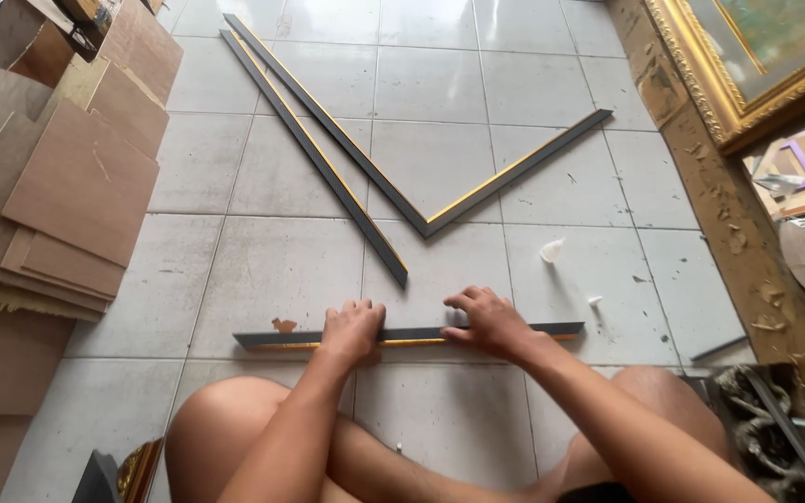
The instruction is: The person assembles a picture frame by arranging black and gold frame pieces on the floor, applying glue to the mitered corners, and pressing them together to form a rectangular frame.
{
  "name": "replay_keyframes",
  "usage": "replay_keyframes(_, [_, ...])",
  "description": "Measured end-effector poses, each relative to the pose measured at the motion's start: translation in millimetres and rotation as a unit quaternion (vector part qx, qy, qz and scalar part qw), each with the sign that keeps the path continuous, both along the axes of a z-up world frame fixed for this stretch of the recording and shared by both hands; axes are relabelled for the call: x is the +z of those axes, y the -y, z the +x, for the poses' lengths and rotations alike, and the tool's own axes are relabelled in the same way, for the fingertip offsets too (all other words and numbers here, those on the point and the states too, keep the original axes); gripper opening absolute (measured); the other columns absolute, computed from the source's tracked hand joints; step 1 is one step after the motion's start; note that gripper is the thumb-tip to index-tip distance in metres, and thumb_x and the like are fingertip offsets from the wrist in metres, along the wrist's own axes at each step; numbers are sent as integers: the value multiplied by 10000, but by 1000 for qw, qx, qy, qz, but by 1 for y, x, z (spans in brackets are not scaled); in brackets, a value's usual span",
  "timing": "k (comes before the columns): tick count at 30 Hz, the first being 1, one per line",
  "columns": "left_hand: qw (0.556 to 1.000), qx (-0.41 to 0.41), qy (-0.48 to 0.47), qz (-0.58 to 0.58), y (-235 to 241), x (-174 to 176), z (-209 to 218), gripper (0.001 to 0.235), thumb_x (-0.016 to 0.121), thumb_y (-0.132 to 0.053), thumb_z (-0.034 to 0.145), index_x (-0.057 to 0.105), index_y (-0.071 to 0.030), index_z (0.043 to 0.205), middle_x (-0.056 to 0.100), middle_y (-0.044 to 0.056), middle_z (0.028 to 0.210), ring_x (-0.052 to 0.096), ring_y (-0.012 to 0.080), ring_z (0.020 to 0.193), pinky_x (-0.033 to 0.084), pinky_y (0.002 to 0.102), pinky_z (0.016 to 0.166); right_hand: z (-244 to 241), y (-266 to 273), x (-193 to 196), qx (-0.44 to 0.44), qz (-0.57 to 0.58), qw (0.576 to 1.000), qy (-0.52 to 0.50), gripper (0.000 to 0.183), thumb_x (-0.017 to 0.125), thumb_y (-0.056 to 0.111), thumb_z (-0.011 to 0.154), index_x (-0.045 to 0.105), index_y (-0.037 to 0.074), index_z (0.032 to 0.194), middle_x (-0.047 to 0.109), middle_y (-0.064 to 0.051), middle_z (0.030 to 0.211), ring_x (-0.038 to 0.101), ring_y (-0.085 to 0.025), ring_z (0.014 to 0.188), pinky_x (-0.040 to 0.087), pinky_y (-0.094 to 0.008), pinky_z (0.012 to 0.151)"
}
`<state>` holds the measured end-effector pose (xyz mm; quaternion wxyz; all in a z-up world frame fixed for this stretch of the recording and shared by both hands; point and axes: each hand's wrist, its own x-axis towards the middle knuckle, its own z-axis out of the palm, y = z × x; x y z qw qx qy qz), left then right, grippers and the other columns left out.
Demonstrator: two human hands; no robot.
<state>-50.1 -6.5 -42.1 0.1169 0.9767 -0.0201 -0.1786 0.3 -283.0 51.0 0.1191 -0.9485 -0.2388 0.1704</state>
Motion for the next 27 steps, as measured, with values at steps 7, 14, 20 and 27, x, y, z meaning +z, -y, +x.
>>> replay_keyframes(7, [980, 75, 155, -104, -24, 41, -12, 241, 717, -158, 830, 703, -259, 1048, 841, 37, 1016, 801, 386, 1122, 528, 561, 1106, -11, 99, -13, -83, -10, 996, -40, 462, 926, 474, 796, 822, 269, 1196, 847, -46, 1154, 781, -325, 1172, 622, -562, 968])
replay_keyframes(14, [818, 153, 554, -17, -21, 101, -21, 769, 819, 22, 754, 641, -244, 1453, 567, 68, 1564, 515, 394, 1469, 420, 637, 1239, -13, 62, 37, -172, 126, 969, -123, 516, 860, 627, 879, 867, 115, 945, 755, -117, 780, 737, -286, 787, 566, -437, 727])
replay_keyframes(20, [849, 175, 472, -159, 4, 102, -9, 576, 696, 18, 921, 597, -185, 1450, 629, 91, 1374, 581, 353, 1382, 499, 575, 1193, -17, 15, 33, -328, 444, 814, -181, 637, 754, 334, 1055, 559, 59, 1596, 688, -126, 961, 692, -189, 790, 615, -314, 619])
replay_keyframes(27, [963, 45, 229, -133, -4, 75, 72, 660, 848, -147, 880, 662, -313, 1492, 547, 37, 1667, 429, 435, 1613, 485, 698, 1207, 6, 7, 5, -467, 375, 799, -61, 750, 677, 426, 1113, 443, -2, 1683, 738, -145, 903, 733, -187, 749, 661, -314, 599])
